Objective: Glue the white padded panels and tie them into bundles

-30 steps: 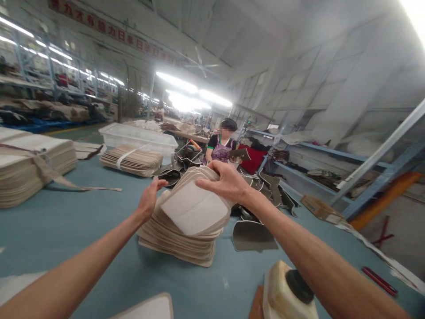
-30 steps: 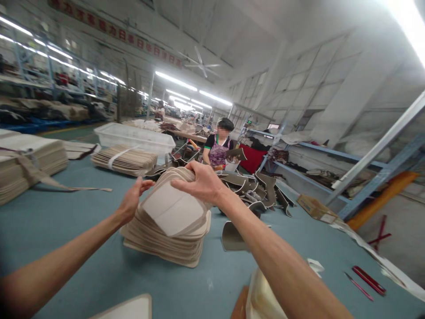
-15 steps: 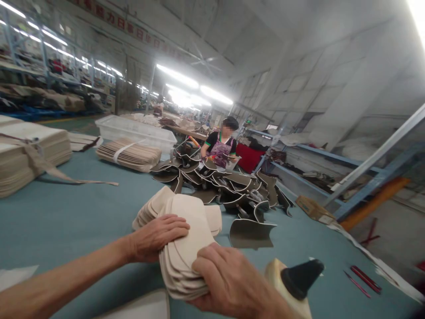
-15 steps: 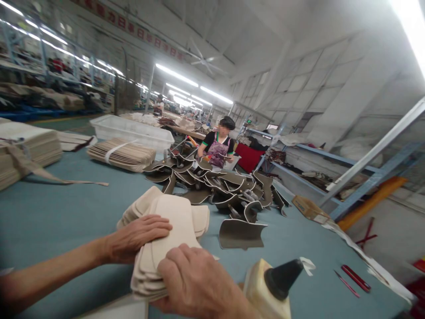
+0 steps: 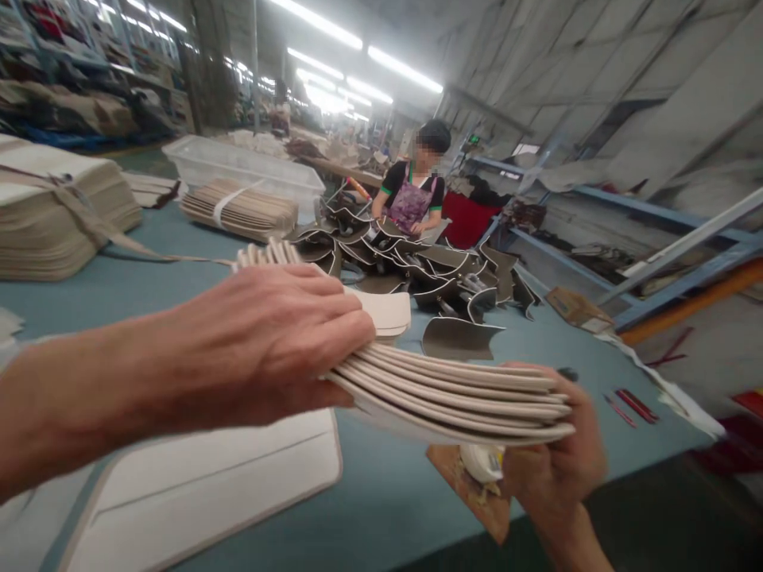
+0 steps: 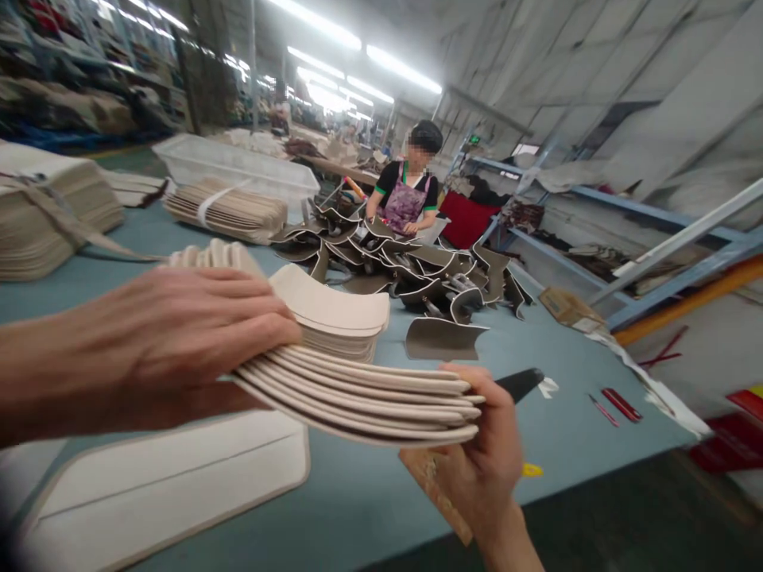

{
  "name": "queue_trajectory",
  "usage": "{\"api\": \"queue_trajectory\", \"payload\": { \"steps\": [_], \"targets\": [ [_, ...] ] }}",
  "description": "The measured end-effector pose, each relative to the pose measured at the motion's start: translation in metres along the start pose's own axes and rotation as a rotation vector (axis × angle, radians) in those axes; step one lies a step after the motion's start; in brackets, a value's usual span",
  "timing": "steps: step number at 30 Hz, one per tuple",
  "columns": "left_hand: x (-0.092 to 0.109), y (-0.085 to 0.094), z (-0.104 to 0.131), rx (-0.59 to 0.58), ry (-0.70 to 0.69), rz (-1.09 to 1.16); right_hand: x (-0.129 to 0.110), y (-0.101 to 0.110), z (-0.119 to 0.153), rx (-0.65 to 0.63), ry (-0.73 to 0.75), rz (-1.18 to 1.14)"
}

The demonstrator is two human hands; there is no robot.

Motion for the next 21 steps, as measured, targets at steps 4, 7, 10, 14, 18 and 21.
{"api": "queue_trajectory", "payload": {
  "steps": [4,7,10,14,18,21],
  "targets": [
    [0.056,-0.040,0.049,-0.155,0.079,-0.014,0.024,-0.022,0.088,-0.155,-0.238,-0.080],
    [0.075,-0.090,0.100,-0.178,0.273,0.014,0.030,-0.035,0.155,-0.273,-0.330,-0.172],
    [0.090,-0.123,0.135,-0.174,0.378,-0.004,0.036,-0.044,0.208,-0.365,-0.433,-0.268],
    [0.104,-0.123,0.131,-0.268,0.373,-0.037,0.055,-0.053,0.244,-0.269,-0.599,-0.349],
    [0.095,-0.088,0.099,-0.278,0.286,-0.090,0.061,-0.071,0.227,-0.060,-0.608,-0.416],
    [0.069,-0.072,0.077,-0.266,0.234,-0.137,0.056,-0.090,0.187,-0.026,-0.557,-0.444]
  ]
}}
Point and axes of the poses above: each hand's wrist, its own z-axis away from the middle knuckle, its own y-axis out of the back of the hand, x = y × z, the point moved 8 cm from there along -z, towards the middle knuckle, and after that the axes turned 5 degrees about z, right-handed, at the moved point
